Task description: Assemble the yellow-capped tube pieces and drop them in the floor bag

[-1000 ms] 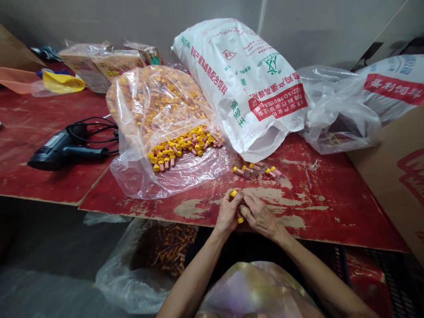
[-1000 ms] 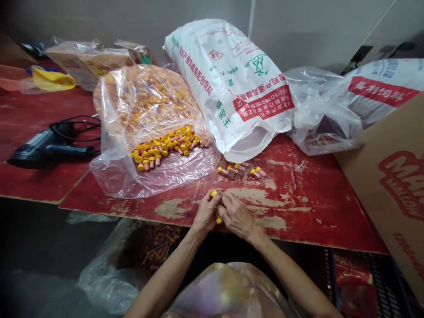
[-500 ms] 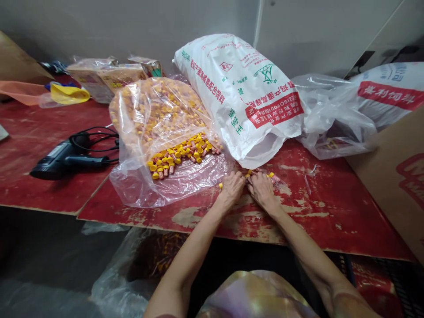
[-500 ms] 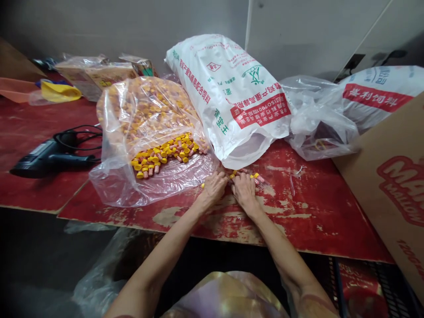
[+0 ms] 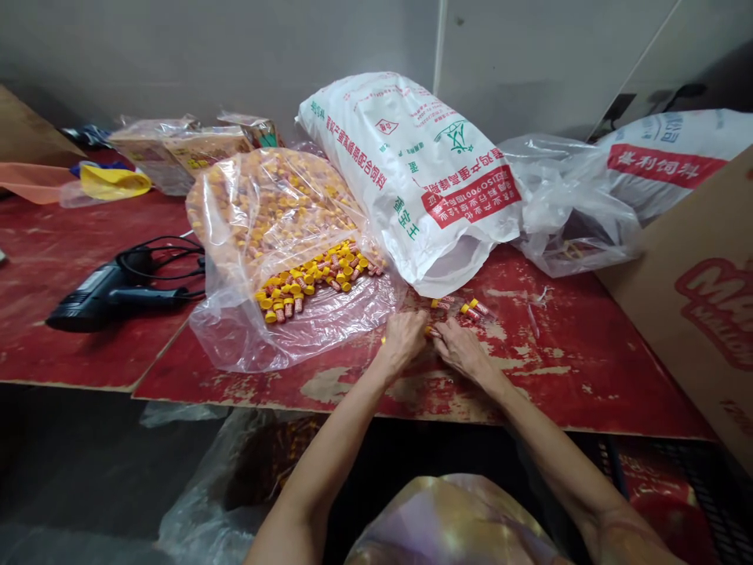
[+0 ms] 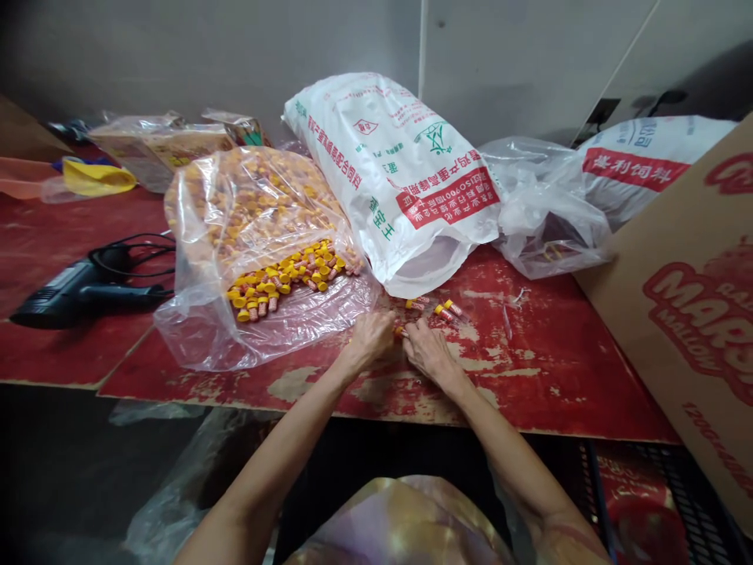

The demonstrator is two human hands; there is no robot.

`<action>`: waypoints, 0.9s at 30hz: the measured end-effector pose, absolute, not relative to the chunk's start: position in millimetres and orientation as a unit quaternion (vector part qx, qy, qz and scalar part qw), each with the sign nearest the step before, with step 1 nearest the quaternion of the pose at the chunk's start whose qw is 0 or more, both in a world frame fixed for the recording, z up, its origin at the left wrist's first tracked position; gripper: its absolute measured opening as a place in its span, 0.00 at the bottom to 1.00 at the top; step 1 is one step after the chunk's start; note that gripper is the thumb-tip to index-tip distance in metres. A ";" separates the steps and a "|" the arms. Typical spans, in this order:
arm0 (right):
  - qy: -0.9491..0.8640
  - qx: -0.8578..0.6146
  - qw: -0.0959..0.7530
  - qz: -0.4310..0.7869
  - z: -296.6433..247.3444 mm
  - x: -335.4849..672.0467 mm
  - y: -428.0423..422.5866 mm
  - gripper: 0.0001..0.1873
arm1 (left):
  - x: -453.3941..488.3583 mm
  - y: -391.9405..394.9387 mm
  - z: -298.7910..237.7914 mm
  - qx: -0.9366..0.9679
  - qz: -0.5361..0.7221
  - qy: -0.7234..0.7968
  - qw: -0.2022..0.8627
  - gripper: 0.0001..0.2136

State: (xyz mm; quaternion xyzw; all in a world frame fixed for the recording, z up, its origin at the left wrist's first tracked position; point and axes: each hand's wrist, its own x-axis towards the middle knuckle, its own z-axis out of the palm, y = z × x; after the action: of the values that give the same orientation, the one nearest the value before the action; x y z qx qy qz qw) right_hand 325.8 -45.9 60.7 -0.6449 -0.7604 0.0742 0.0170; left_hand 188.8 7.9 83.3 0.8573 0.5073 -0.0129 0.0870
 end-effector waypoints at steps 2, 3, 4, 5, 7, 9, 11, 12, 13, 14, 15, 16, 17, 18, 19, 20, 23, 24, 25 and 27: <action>-0.767 -0.636 0.028 0.078 66.1 329.9 -49.1 0.13 | 178.6 4.9 83.0 0.832 0.041 0.542 0.112 0.15; -0.769 -0.634 0.023 0.078 69.0 331.8 -50.4 0.12 | 173.7 2.9 81.9 0.819 0.080 0.552 0.135 0.17; -0.772 -0.631 0.010 0.079 71.9 333.1 -51.4 0.12 | 169.5 0.9 80.2 0.809 0.122 0.551 0.162 0.19; -0.774 -0.628 -0.009 0.081 74.6 333.9 -51.9 0.12 | 166.3 -1.0 77.9 0.803 0.159 0.542 0.189 0.21; -0.780 -0.617 -0.047 0.090 79.2 333.4 -51.8 0.11 | 163.0 -4.8 72.9 0.801 0.207 0.515 0.224 0.22; -0.793 -0.598 -0.069 0.098 81.9 331.4 -50.7 0.11 | 163.1 -8.2 68.5 0.801 0.222 0.504 0.234 0.20; -0.801 -0.585 -0.079 0.100 82.6 329.3 -49.6 0.11 | 164.1 -11.7 65.8 0.803 0.211 0.512 0.217 0.18; -0.801 -0.584 -0.084 0.101 82.4 328.6 -49.2 0.11 | 164.3 -13.6 65.1 0.808 0.201 0.516 0.203 0.17; -0.800 -0.585 -0.088 0.102 82.1 328.2 -48.8 0.11 | 164.2 -15.6 64.7 0.815 0.187 0.515 0.188 0.17; -0.798 -0.586 -0.092 0.104 81.8 328.1 -48.5 0.11 | 163.7 -17.8 64.5 0.824 0.173 0.512 0.172 0.17; -0.796 -0.589 -0.094 0.106 81.7 328.0 -48.2 0.11 | 162.9 -20.1 64.6 0.833 0.157 0.506 0.157 0.16; -0.795 -0.590 -0.095 0.108 81.7 328.1 -47.9 0.11 | 162.0 -22.5 64.9 0.843 0.140 0.500 0.143 0.16; -0.795 -0.589 -0.094 0.111 81.8 328.1 -47.5 0.11 | 161.0 -25.0 65.5 0.851 0.123 0.495 0.128 0.15; -0.795 -0.589 -0.090 0.114 82.0 327.9 -47.1 0.11 | 160.2 -27.3 66.3 0.858 0.104 0.489 0.114 0.14; -0.795 -0.588 -0.085 0.118 82.2 327.6 -46.6 0.10 | 159.8 -29.5 67.3 0.865 0.086 0.485 0.101 0.13; -0.796 -0.588 -0.078 0.123 82.2 327.0 -45.9 0.10 | 159.8 -31.5 68.4 0.871 0.068 0.479 0.089 0.11; -0.794 -0.589 -0.062 0.135 80.0 324.6 -43.2 0.10 | 163.2 -35.7 71.6 0.888 0.030 0.452 0.074 0.10; -0.793 -0.590 -0.062 0.139 78.5 323.9 -42.1 0.10 | 165.0 -36.3 72.2 0.892 0.024 0.446 0.074 0.10; -0.792 -0.591 -0.063 0.142 76.9 323.5 -40.8 0.10 | 167.0 -36.5 72.2 0.894 0.021 0.442 0.074 0.11; -0.794 -0.587 -0.062 0.147 73.5 324.1 -37.5 0.09 | 170.4 -35.8 70.9 0.896 0.019 0.437 0.075 0.11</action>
State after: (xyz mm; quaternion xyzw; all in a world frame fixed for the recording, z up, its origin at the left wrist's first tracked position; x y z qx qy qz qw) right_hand 324.1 -37.5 73.5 -0.5868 -0.7938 0.1469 -0.0621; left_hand 170.4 -35.8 70.9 0.8959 0.4374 0.0186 0.0751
